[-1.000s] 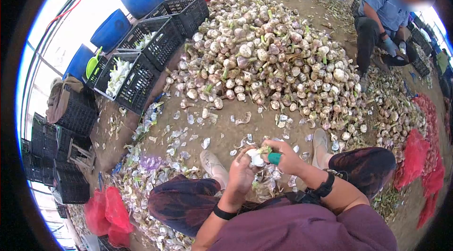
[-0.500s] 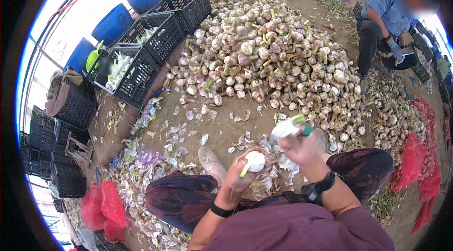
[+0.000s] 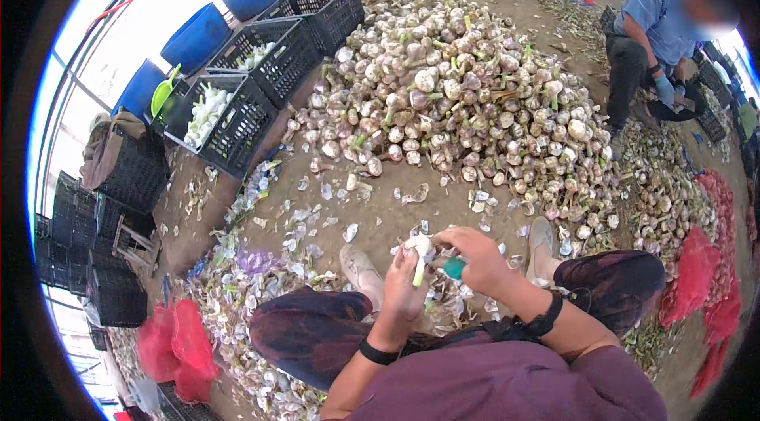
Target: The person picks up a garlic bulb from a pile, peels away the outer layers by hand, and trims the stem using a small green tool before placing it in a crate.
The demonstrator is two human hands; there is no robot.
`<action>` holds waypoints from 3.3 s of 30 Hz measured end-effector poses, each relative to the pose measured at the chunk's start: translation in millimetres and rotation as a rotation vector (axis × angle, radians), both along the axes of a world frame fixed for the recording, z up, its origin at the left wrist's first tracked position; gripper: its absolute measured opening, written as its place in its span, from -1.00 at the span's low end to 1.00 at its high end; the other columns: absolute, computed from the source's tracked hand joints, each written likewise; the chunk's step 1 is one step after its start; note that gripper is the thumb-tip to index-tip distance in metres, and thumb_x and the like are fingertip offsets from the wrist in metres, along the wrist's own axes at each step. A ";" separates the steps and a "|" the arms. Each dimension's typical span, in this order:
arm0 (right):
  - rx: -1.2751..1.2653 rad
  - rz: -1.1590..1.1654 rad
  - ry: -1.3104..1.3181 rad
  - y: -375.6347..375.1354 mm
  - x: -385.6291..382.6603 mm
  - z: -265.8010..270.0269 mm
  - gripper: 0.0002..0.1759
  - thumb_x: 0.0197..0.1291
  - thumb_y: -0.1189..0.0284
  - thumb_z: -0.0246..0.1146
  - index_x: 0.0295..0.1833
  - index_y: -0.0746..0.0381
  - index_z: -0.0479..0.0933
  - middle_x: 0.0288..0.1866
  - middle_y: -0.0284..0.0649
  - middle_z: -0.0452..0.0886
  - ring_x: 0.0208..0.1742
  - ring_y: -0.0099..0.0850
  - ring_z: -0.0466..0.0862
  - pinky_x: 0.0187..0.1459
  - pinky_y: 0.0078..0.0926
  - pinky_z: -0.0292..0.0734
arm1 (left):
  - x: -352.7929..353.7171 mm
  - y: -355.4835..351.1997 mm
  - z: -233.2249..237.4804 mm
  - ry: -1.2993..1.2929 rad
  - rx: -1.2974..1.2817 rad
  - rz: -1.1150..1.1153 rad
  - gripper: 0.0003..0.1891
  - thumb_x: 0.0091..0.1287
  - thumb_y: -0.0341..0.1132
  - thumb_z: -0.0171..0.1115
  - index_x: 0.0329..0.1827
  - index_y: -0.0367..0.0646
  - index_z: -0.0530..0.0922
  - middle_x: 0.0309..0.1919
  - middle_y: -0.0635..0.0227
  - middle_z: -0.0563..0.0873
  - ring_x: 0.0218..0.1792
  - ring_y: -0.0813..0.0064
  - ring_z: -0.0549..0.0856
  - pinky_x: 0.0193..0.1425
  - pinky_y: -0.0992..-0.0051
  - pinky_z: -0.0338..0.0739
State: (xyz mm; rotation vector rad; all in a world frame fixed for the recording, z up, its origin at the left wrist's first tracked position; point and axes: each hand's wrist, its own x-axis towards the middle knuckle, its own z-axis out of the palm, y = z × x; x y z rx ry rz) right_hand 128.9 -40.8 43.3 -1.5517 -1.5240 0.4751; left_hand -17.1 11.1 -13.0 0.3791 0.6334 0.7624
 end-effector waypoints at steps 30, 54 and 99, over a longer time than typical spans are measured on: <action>0.034 0.036 -0.125 1.0 -11.2 -4.8 -0.73 -0.06 0.52 0.20 -0.15 0.28 0.50 -0.20 -0.09 0.57 -0.16 -0.15 0.58 -0.14 -0.33 0.51 | -0.8 -8.4 -0.9 0.008 0.067 0.060 -0.74 0.32 -0.20 0.10 0.00 -0.02 0.34 -0.13 0.40 0.57 -0.11 0.52 0.58 -0.11 0.49 0.55; -0.365 -0.008 0.109 5.4 31.1 15.1 -0.74 0.07 0.45 0.20 -0.10 0.28 0.45 -0.20 -0.06 0.58 -0.18 -0.08 0.58 -0.16 -0.29 0.49 | -4.3 -9.8 -9.9 -0.014 0.021 -0.039 -0.61 0.38 -0.06 -0.04 0.01 -0.24 0.37 -0.12 0.23 0.58 -0.13 0.31 0.59 0.00 0.33 0.52; -0.100 0.077 -0.370 2.0 6.8 -9.8 -0.83 -0.07 0.54 0.11 -0.28 0.30 0.39 -0.34 -0.09 0.52 -0.23 -0.13 0.57 -0.21 -0.25 0.49 | -8.4 -10.0 -22.6 0.232 0.265 -0.225 -0.50 0.38 0.10 -0.15 0.06 -0.20 0.33 -0.20 0.34 0.56 -0.26 0.55 0.56 -0.23 0.53 0.47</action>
